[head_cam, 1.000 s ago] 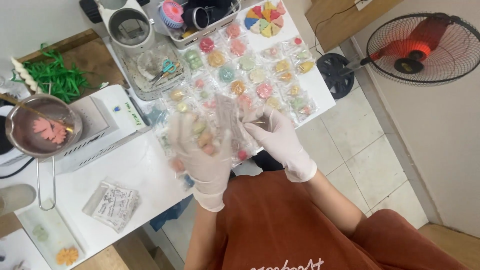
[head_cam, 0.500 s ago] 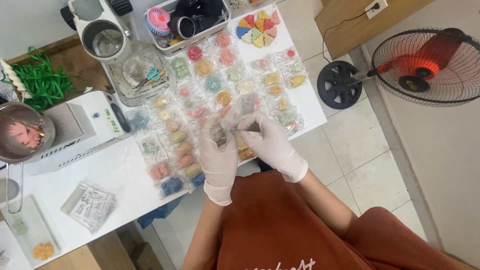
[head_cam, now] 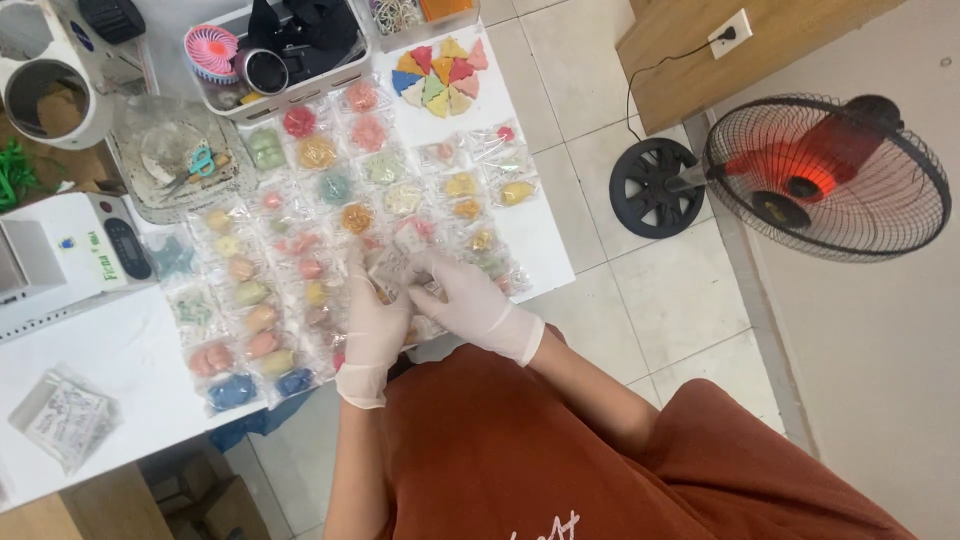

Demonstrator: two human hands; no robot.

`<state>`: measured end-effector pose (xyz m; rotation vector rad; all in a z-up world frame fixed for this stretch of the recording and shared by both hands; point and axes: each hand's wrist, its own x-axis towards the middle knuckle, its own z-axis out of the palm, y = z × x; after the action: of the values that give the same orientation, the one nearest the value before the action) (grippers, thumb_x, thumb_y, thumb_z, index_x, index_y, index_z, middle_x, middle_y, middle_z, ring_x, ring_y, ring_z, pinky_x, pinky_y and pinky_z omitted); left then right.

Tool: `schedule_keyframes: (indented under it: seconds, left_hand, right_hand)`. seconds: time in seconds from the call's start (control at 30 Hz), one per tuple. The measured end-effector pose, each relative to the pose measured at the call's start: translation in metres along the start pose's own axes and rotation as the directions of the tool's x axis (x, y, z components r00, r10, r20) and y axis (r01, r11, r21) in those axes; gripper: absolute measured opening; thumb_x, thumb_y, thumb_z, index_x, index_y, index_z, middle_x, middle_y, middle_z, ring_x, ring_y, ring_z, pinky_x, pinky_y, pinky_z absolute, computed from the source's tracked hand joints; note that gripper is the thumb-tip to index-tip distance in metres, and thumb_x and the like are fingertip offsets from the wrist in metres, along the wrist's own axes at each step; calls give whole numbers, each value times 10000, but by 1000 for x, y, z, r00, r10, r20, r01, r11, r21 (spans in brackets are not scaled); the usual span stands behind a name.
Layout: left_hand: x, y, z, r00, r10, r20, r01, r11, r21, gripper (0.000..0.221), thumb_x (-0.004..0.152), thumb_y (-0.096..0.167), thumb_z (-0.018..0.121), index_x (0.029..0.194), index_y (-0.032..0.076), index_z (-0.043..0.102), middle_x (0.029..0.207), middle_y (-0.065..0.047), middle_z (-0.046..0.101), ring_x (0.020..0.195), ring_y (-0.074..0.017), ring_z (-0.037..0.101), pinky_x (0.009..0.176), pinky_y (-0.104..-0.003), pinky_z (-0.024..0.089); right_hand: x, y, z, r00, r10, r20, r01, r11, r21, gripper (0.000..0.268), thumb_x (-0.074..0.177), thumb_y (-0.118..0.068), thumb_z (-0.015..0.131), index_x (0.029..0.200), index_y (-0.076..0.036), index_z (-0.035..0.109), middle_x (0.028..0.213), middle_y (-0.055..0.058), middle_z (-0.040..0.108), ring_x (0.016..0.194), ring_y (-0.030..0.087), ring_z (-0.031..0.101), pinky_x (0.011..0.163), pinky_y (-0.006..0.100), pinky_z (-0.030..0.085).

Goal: The person is inspecting, checking labels, and arranging individually packaged wax melts on a workspace.

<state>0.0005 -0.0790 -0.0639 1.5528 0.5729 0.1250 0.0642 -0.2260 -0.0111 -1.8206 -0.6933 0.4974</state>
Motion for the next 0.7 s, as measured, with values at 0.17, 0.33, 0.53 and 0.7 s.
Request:
schedule_keyframes:
  seconds: [0.17,0.33,0.53,0.7]
  left_hand:
    - [7,-26,31,968,-241,-65,224,955,-192,821,903,-43,563,1601,76,149,1565,-200,448,1336,-288,563,1063,-381,502]
    - [-6,-5,50,967,-6,-256,-40,984,-175,733,972,-12,483,1632,41,166,1664,-198,310,1478,-295,411,1166,-389,407]
    - [-4,11,48,845,397,-358,-262,891,370,639,1069,-6,432,1655,45,181,1718,-250,247,1585,-400,260,1294,-463,221]
    - [-2,9,47,865,357,-352,-169,869,465,570,979,3,516,1539,87,450,1635,-317,270,1540,-459,271,1250,-472,272]
  right_hand:
    - [1,12,-20,990,38,134,-28,997,-72,171,930,-96,679,1094,-68,639,978,95,704,876,248,696,790,331,558]
    - [4,16,-18,995,-77,59,81,995,-65,288,913,-70,700,1186,-56,611,1039,90,694,940,221,704,802,315,580]
    - [17,16,-10,990,-9,-138,-14,985,-169,337,836,-108,758,1137,-63,613,967,94,612,833,217,658,712,327,565]
    - [25,21,1,993,37,-111,-54,986,-158,244,908,-155,767,1089,-67,628,955,107,598,775,231,638,695,356,537]
